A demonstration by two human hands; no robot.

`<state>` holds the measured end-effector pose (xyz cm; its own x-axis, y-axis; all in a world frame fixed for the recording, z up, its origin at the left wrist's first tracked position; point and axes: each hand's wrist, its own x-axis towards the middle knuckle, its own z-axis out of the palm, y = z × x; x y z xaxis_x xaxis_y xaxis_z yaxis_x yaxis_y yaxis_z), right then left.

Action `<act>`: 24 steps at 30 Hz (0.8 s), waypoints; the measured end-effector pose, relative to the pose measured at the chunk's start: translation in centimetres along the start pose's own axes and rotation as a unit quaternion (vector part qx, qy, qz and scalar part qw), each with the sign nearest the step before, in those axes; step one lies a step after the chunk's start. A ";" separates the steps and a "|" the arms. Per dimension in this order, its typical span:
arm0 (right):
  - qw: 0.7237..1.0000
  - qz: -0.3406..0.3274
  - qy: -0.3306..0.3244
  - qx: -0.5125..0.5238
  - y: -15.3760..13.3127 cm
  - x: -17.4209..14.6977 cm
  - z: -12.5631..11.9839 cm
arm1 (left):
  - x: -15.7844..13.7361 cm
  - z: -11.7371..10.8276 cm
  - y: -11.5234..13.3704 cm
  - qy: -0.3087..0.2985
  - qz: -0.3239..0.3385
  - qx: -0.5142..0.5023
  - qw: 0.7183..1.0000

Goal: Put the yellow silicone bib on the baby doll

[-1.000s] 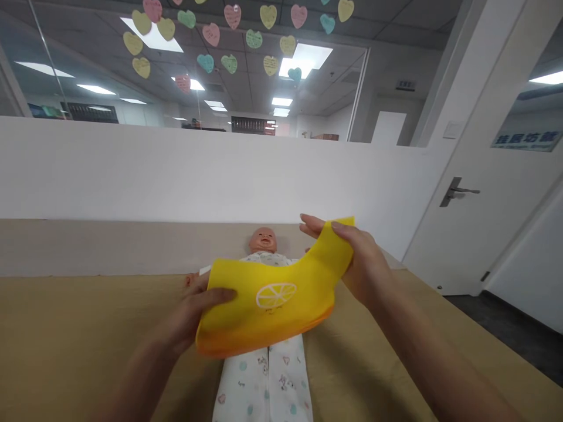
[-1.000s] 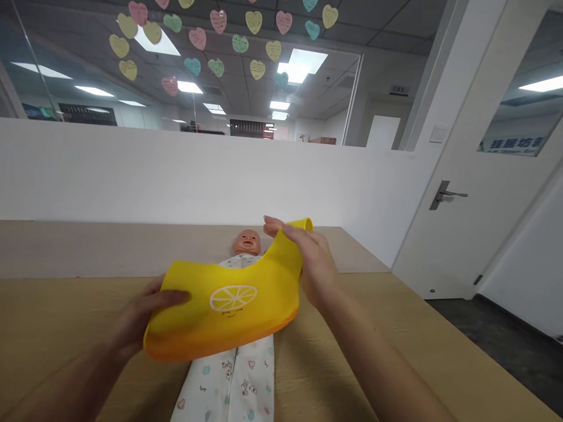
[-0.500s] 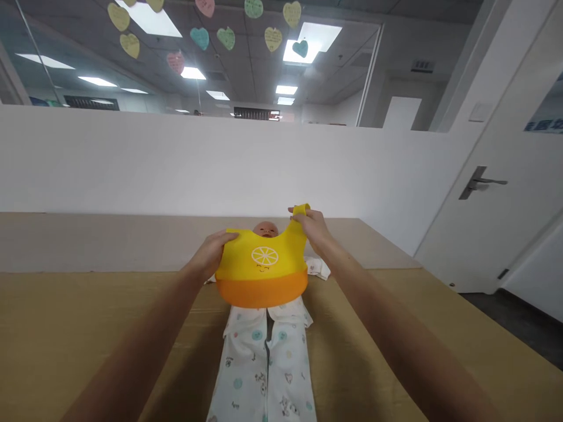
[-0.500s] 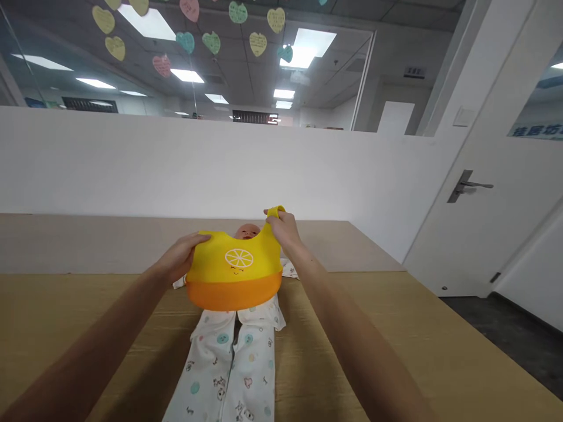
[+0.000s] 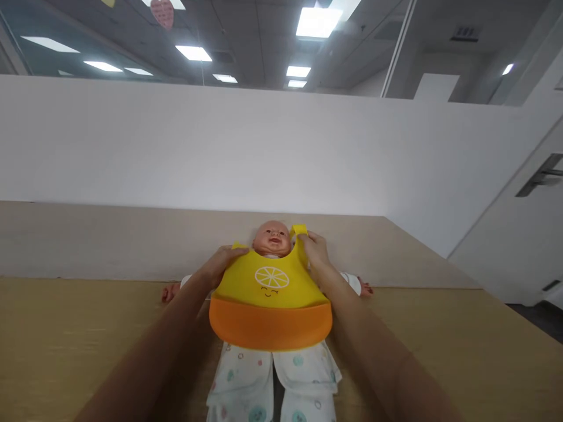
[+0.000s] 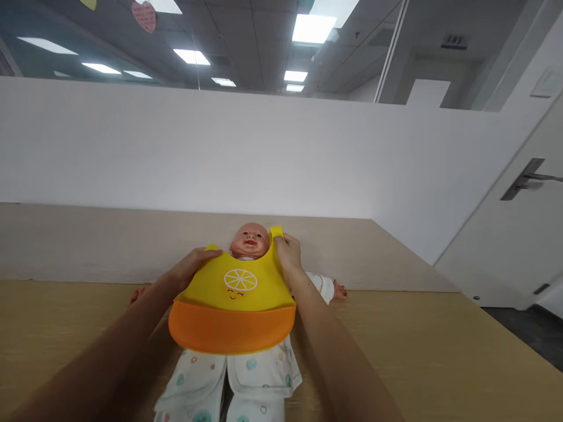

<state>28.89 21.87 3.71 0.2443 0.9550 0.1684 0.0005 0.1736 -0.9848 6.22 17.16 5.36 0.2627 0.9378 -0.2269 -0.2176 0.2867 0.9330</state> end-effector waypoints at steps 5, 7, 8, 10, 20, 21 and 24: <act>0.996 0.059 0.005 0.069 1.4 1.0 0.1 | 2.2 -0.8 -1.1 0.064 0.032 -0.002 0.997; 0.990 0.094 -0.021 0.104 1.8 1.2 0.3 | 2.6 -0.7 -1.2 0.069 0.024 0.000 0.997; 0.985 0.115 -0.037 0.121 1.9 1.3 0.3 | 2.7 -0.6 -1.2 0.060 0.013 -0.006 0.998; 0.972 0.162 -0.074 0.154 2.3 1.3 0.3 | 2.6 -0.3 -1.1 0.024 -0.013 -0.030 0.999; 0.929 0.217 -0.159 0.253 2.6 0.2 -0.3 | 2.5 -0.9 -1.6 -0.042 -0.082 -0.081 0.992; 0.930 0.211 -0.160 0.253 2.5 -0.1 -0.5 | 2.4 -0.9 -1.7 -0.043 -0.077 -0.083 0.993; 0.939 0.187 -0.158 0.240 2.1 -0.9 -0.7 | 2.1 -0.8 -1.8 -0.045 -0.067 -0.099 0.992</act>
<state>29.34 21.22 1.44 -0.1591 0.9814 -0.1071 -0.4840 -0.1721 -0.8580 6.42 18.72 3.00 0.3833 0.8700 -0.3101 -0.3526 0.4482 0.8215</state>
